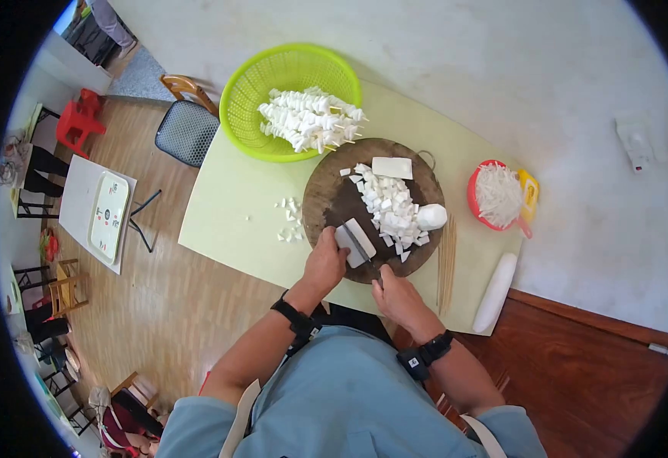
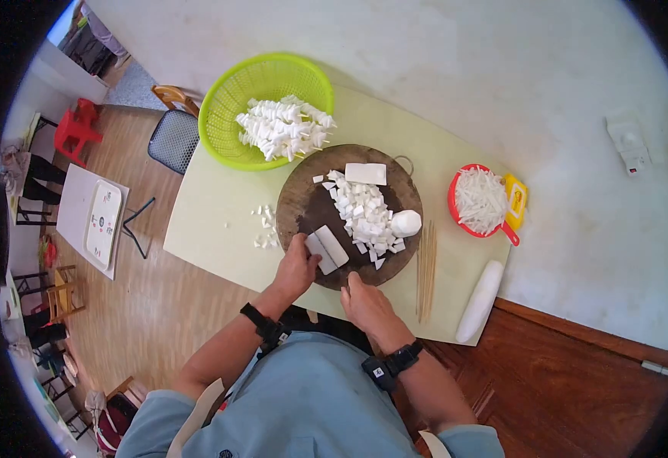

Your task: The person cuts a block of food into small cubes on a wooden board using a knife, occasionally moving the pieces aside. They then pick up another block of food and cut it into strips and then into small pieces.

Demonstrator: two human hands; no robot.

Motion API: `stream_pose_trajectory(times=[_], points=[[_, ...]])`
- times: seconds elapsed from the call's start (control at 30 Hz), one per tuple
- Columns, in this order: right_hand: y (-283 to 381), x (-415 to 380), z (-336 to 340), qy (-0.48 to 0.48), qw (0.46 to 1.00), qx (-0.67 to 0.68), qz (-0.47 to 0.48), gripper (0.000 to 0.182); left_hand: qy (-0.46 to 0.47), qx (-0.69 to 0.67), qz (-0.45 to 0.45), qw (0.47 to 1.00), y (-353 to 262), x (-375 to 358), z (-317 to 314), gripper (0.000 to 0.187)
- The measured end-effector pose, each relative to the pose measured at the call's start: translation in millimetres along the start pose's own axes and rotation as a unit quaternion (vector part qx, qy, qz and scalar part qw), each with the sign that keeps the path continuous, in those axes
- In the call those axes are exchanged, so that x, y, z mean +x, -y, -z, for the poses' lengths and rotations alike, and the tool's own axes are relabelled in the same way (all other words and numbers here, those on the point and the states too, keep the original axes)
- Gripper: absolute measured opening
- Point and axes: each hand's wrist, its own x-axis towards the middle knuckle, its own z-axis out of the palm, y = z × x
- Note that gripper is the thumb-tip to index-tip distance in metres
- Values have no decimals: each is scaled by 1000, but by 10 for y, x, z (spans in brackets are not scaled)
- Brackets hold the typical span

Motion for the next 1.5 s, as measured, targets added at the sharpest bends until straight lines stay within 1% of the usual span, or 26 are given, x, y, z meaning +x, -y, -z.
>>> stream_pose_trajectory(times=[0.1,0.13,0.27,0.4,0.47,0.5,0.57,0.6,0.63,0.67,0.73,0.77,0.83,0.93,0.97,1.03,1.23,1.33,1.47,1.5], points=[[-85,5,-108,-22,1000,12,-10,25,4,-3,10,1000,8,2,-12,47],[-71,14,-107,-16,1000,6,-13,25,7,-3,20,1000,22,1,-14,47],[176,41,12,-5,1000,-29,-1,25,-2,13,4,1000,64,-10,-30,47],[109,48,-139,-14,1000,-23,-14,25,-6,7,1,1000,43,2,-20,46],[68,34,-154,-33,999,-24,-12,25,-7,3,4,1000,49,-11,-31,47],[23,35,-156,-34,999,-28,-10,25,-12,0,1,1000,52,-2,-36,48],[-84,-10,-146,-66,997,-10,28,25,-21,-9,2,1000,100,3,-59,49],[-92,-68,-109,-62,997,-16,31,25,-45,-4,-29,999,146,12,-89,53],[-95,-149,-72,-83,996,12,37,25,-68,2,-59,996,191,4,-117,56],[-86,-209,-28,-107,993,41,42,25,-71,-1,-59,996,231,-7,-140,56],[-84,-283,77,-110,993,42,33,25,-56,-13,-25,998,136,-26,-121,62],[-92,-307,109,-110,993,48,22,25,-55,-16,-27,998,91,-39,-123,62],[-114,-312,128,-113,993,36,19,24,-94,51,-91,990,28,-65,-120,73],[-109,-288,154,-99,995,16,9,24,-80,86,-100,988,-39,-41,-104,78],[-102,-271,170,-85,996,5,1,24,-78,86,-100,988,-37,-7,-121,78],[-87,-242,184,-82,997,4,5,24,-96,75,-62,991,-24,55,-153,75],[-41,-167,186,-69,997,0,17,25,-122,62,-47,989,-41,71,-179,65],[-28,-142,213,-58,998,-8,13,25,-132,52,-36,989,-48,94,-193,64],[29,-123,261,-31,999,-12,-1,25,-131,58,-39,989,-73,122,-191,63],[33,-117,271,-30,999,-12,-2,25,-113,46,-20,992,-91,128,-182,63]])
